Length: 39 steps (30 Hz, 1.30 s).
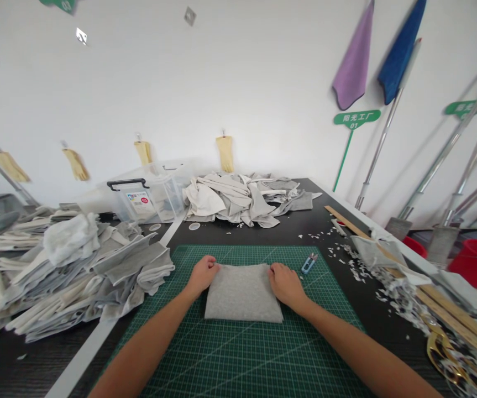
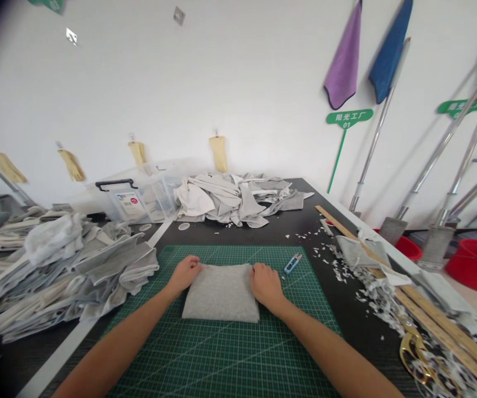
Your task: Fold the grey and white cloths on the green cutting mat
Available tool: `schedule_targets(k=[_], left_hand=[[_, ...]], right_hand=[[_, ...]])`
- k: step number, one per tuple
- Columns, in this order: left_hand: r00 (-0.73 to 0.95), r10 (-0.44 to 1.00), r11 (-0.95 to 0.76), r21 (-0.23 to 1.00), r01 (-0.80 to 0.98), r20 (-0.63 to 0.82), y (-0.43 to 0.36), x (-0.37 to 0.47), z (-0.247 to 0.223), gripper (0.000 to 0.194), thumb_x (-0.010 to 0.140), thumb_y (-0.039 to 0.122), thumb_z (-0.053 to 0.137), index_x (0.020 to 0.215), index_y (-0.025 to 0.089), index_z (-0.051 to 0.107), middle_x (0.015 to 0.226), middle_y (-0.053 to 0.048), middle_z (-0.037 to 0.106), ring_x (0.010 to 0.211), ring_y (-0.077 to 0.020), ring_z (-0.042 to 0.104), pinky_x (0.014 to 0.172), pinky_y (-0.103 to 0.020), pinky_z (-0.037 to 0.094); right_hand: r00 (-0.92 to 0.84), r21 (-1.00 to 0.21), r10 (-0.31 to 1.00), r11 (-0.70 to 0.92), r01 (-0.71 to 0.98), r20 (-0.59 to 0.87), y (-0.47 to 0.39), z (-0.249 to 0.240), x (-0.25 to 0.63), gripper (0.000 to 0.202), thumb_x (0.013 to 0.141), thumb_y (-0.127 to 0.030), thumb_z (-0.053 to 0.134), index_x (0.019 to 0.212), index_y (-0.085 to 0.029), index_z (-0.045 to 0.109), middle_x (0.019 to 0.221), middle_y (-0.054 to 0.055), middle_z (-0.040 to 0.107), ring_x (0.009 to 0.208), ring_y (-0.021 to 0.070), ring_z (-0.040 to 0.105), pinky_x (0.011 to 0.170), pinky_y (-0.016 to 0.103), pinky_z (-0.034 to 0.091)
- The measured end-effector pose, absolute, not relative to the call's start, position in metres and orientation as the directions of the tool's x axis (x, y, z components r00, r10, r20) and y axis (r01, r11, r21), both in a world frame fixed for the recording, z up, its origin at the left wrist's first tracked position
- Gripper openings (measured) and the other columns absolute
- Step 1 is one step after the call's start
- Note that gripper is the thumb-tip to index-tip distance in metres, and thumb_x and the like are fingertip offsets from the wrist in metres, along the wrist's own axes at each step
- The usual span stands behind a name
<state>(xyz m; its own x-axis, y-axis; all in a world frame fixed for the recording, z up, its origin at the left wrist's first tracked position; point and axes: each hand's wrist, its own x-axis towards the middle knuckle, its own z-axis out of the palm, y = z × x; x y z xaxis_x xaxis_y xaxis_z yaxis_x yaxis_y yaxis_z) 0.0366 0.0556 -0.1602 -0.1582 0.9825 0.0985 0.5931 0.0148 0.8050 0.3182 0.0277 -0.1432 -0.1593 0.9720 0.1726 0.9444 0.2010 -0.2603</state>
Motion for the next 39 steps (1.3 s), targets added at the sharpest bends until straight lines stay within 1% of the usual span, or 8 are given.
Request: schedule_targets(k=[7,11,16,20,24,28,34,39], left_hand=[[-0.224,0.939,-0.064,0.773,0.632,0.261,0.050,0.040,-0.153,0.054,0.078,0.042,0.053,0.120,0.009,0.043,0.121,-0.017,0.052,0.111,-0.0240,0.052,0.096,-0.041,0.038],[0.148,0.915,-0.338,0.510,0.791,0.375,0.020,0.059,-0.135,0.048,0.082,0.037,0.048,0.125,0.014,0.044,0.132,-0.013,0.045,0.125,-0.0235,0.039,0.105,-0.042,0.030],[0.598,0.787,-0.608,0.357,0.709,0.152,-0.027,0.101,-0.123,0.054,0.087,0.031,0.039,0.139,0.020,0.028,0.145,-0.005,0.031,0.133,-0.0188,0.025,0.110,-0.039,0.024],[0.723,0.691,-0.678,0.332,0.656,-0.015,-0.032,0.111,-0.124,0.065,0.089,0.041,0.035,0.144,0.022,0.007,0.151,-0.004,0.009,0.138,-0.0207,0.010,0.112,-0.041,0.014],[0.688,0.720,-0.634,0.320,0.705,-0.089,-0.010,0.096,-0.127,0.068,0.088,0.054,0.027,0.144,0.023,0.008,0.150,-0.006,0.012,0.138,-0.0225,0.010,0.111,-0.045,0.008],[0.590,0.805,-0.548,0.299,0.781,-0.064,0.014,0.077,-0.137,0.060,0.089,0.053,0.023,0.143,0.027,0.014,0.150,-0.004,0.014,0.138,-0.0226,0.010,0.110,-0.048,0.006],[0.211,0.976,-0.216,0.208,0.954,0.044,0.045,0.041,-0.155,0.054,0.091,0.041,0.021,0.139,0.019,0.032,0.147,-0.007,0.026,0.136,-0.0247,0.017,0.110,-0.049,0.010],[0.050,0.936,-0.095,0.115,0.989,0.349,0.038,0.035,-0.145,0.053,0.090,0.032,0.025,0.137,0.011,0.035,0.147,-0.010,0.023,0.137,-0.0251,0.011,0.113,-0.043,0.006]], right_hand=[[-0.254,-0.214,0.875,0.364,0.907,0.412,0.014,-0.127,0.319,0.039,0.091,-0.031,0.033,0.120,-0.010,0.049,0.129,0.015,0.048,0.122,0.0266,0.039,0.102,0.042,0.027],[-0.473,-0.208,0.812,0.557,0.804,0.342,-0.009,-0.124,0.309,0.051,0.090,-0.042,0.034,0.130,-0.011,0.043,0.145,0.014,0.028,0.136,0.0269,0.016,0.109,0.045,0.018],[-0.687,-0.327,0.714,0.687,0.649,0.137,-0.030,-0.137,0.299,0.071,0.085,-0.049,0.041,0.141,-0.011,0.023,0.148,0.014,0.021,0.136,0.0267,0.015,0.110,0.045,0.017],[-0.731,-0.376,0.676,0.704,0.603,0.091,-0.031,-0.143,0.300,0.075,0.084,-0.048,0.041,0.143,-0.010,0.013,0.148,0.015,0.017,0.137,0.0256,0.012,0.112,0.045,0.010],[-0.751,-0.372,0.656,0.719,0.587,0.081,-0.030,-0.141,0.305,0.086,0.080,-0.057,0.045,0.144,-0.011,0.008,0.150,0.014,0.008,0.137,0.0269,0.006,0.112,0.045,0.010],[-0.749,-0.301,0.657,0.734,0.609,0.088,-0.031,-0.146,0.307,0.077,0.084,-0.056,0.039,0.143,-0.011,0.017,0.148,0.016,0.015,0.136,0.0293,0.011,0.111,0.046,0.015],[-0.813,0.121,0.484,0.831,0.543,0.325,-0.028,-0.192,0.298,0.055,0.088,-0.044,0.041,0.128,-0.007,0.043,0.131,0.019,0.047,0.120,0.0313,0.046,0.097,0.042,0.037],[-0.806,0.381,0.228,0.789,0.481,0.546,-0.022,-0.222,0.285,0.028,0.093,-0.021,0.033,0.111,-0.013,0.053,0.114,0.008,0.064,0.103,0.0203,0.059,0.100,0.034,0.033]])
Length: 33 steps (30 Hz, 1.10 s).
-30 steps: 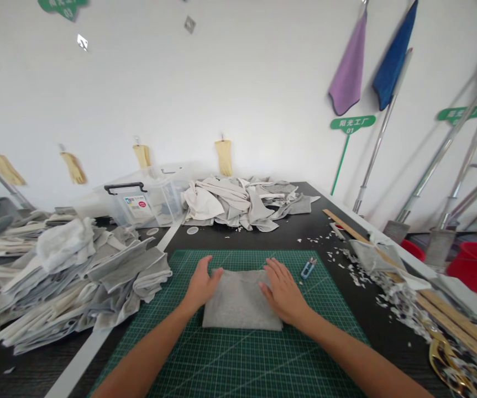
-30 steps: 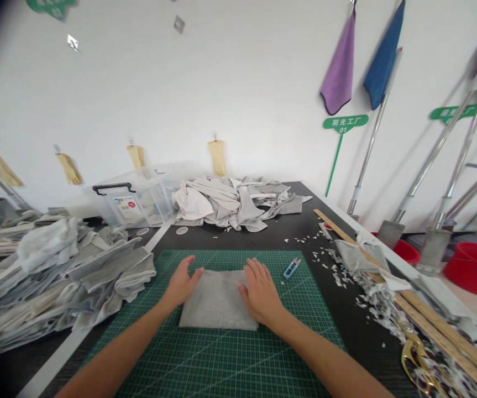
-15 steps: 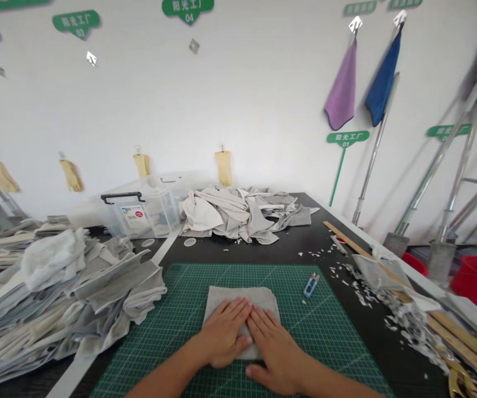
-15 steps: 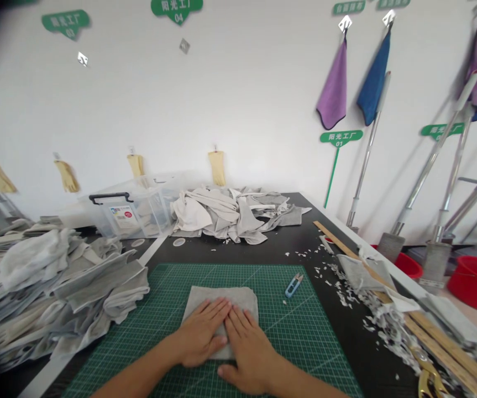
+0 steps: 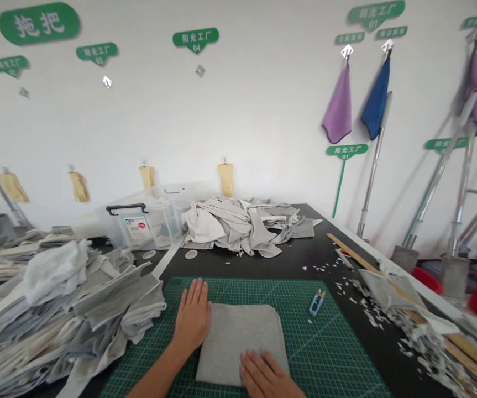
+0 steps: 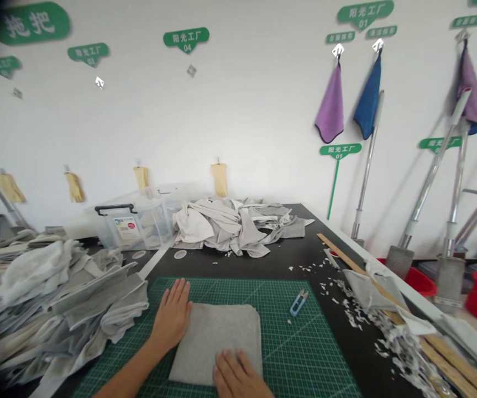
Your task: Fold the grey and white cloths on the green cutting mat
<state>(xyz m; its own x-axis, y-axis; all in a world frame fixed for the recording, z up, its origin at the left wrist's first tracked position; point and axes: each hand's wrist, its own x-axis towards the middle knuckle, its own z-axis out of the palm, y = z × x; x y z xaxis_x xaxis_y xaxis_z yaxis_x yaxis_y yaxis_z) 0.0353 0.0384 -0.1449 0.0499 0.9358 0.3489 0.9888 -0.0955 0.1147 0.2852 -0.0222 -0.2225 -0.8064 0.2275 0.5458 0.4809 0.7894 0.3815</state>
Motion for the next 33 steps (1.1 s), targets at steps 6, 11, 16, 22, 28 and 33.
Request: schedule_targets(k=[6,11,16,22,28,33], left_hand=[[0.649,0.753,-0.650,0.287,0.704,0.112,-0.014,0.081,-0.119,0.055,0.089,0.041,0.033,0.142,0.027,0.022,0.147,0.001,0.025,0.135,-0.0175,0.022,0.113,-0.036,0.015],[0.680,0.732,-0.619,0.378,0.689,-0.042,-0.009,0.083,-0.124,0.052,0.091,0.043,0.027,0.141,0.031,0.023,0.148,0.000,0.022,0.136,-0.0196,0.019,0.111,-0.044,0.013],[0.269,0.963,-0.257,0.272,0.927,-0.008,0.028,0.051,-0.143,0.058,0.088,0.047,0.027,0.139,0.019,0.031,0.146,-0.008,0.025,0.136,-0.0258,0.017,0.109,-0.051,0.011],[0.093,0.990,-0.133,0.486,0.864,0.105,0.025,0.046,-0.151,0.065,0.083,0.048,0.039,0.135,0.009,0.037,0.135,-0.015,0.043,0.126,-0.0248,0.038,0.106,-0.039,0.026],[-0.266,0.958,0.219,0.880,0.422,-0.111,0.024,0.055,-0.148,0.063,0.072,0.035,0.056,0.127,0.006,0.041,0.117,-0.017,0.058,0.102,-0.0229,0.058,0.086,-0.033,0.045],[-0.008,0.948,0.317,0.938,0.142,-0.319,0.015,0.055,-0.135,0.030,0.072,0.028,0.055,0.091,0.007,0.063,0.080,-0.010,0.068,0.075,-0.0229,0.064,0.064,-0.031,0.048]], right_hand=[[-0.781,0.390,0.117,0.815,0.429,0.614,-0.020,-0.231,0.276,0.028,0.093,-0.023,0.031,0.108,-0.018,0.054,0.104,0.002,0.068,0.095,0.0155,0.061,0.096,0.028,0.038],[-0.838,0.362,0.113,0.865,0.347,0.534,-0.019,-0.233,0.274,0.027,0.093,-0.021,0.033,0.111,-0.016,0.052,0.107,0.002,0.067,0.102,0.0142,0.059,0.096,0.025,0.038],[-0.843,0.388,0.105,0.853,0.350,0.528,-0.018,-0.214,0.276,0.018,0.092,-0.023,0.041,0.101,-0.021,0.056,0.107,-0.003,0.067,0.098,0.0107,0.061,0.094,0.020,0.040],[-0.877,0.328,0.107,0.901,0.285,0.468,-0.022,-0.175,0.285,0.021,0.092,-0.026,0.043,0.109,-0.021,0.054,0.119,-0.003,0.061,0.104,0.0096,0.059,0.096,0.019,0.039],[-0.888,0.253,0.140,0.929,0.271,0.438,-0.025,-0.164,0.288,0.021,0.092,-0.024,0.041,0.110,-0.022,0.054,0.121,-0.001,0.060,0.108,0.0099,0.057,0.100,0.020,0.036],[-0.905,0.288,0.127,0.922,0.259,0.407,-0.027,-0.160,0.288,0.022,0.093,-0.024,0.038,0.107,-0.021,0.055,0.123,-0.001,0.058,0.108,0.0115,0.057,0.098,0.022,0.038]])
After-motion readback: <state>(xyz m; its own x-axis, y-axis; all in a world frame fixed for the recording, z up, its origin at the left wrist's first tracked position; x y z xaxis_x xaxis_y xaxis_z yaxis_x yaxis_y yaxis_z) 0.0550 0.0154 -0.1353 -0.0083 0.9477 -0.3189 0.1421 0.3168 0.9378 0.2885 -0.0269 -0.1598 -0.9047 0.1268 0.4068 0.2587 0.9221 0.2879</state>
